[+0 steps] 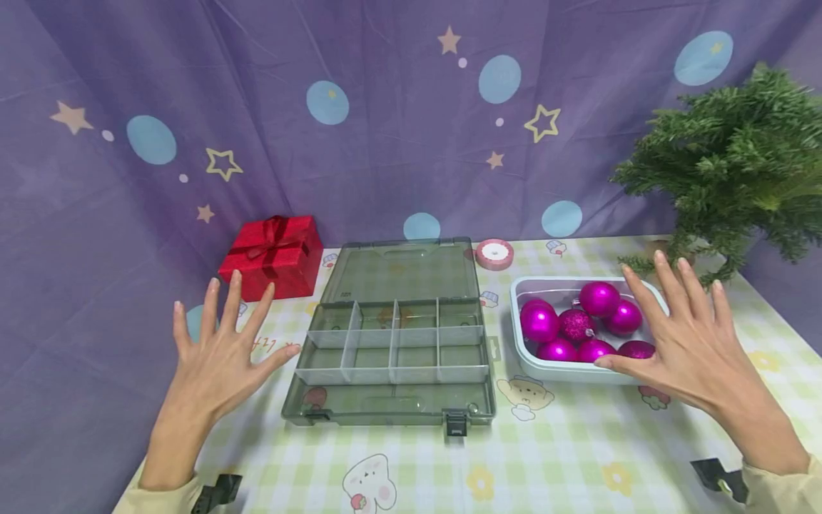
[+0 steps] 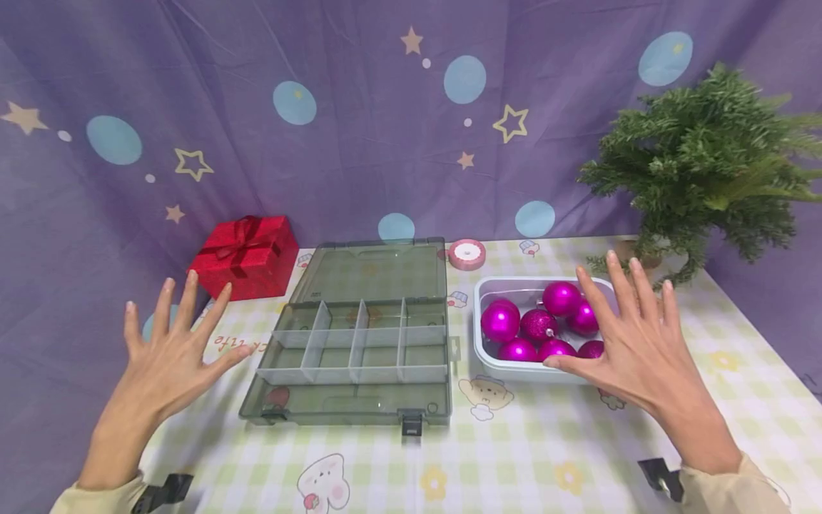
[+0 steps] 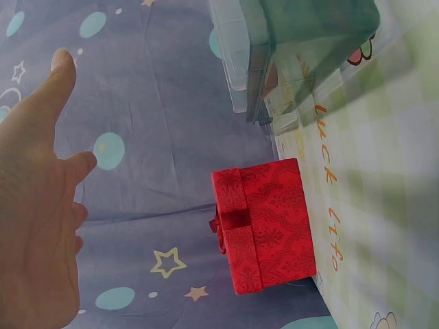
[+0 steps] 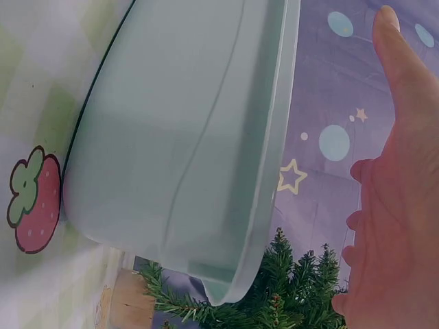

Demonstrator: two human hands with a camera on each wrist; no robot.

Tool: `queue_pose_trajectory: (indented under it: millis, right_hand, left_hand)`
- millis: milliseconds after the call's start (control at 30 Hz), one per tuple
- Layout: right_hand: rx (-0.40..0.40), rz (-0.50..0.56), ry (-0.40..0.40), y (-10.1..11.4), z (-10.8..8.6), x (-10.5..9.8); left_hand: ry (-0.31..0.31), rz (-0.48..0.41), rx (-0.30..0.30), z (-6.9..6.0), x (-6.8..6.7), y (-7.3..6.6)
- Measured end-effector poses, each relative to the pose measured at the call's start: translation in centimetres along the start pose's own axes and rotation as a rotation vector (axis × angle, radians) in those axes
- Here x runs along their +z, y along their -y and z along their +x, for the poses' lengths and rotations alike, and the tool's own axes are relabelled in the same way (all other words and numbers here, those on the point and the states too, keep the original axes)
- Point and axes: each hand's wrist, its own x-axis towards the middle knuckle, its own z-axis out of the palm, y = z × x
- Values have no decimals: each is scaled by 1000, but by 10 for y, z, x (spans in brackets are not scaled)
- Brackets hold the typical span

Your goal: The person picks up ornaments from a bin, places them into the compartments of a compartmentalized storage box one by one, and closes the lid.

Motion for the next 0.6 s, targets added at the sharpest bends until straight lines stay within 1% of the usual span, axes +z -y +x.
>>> queue_pose_trajectory:
  millis: [233, 300, 367, 433, 500, 567, 600]
  right_hand:
    - [-20, 19, -16, -1, 2, 0]
    - [-45, 37, -37, -1, 4, 1]
    - [-79, 85, -53, -2, 5, 2]
    - [-111, 162, -63, 0, 7, 3]
    - [-122, 272, -51, 2, 9, 3]
    - [-113, 383, -30, 7, 11, 4]
    - [-111, 433, -21, 9, 12, 5]
  left_hand:
    - [3, -11, 5, -1, -1, -1]
    - [4, -33, 17, -3, -1, -1]
    - [12, -75, 34, -6, -1, -1]
    - [25, -146, 51, -9, -1, -1]
    - [38, -245, 55, -12, 2, -1]
    - [79, -368, 31, -15, 4, -1]
    - [106, -432, 7, -18, 6, -1]
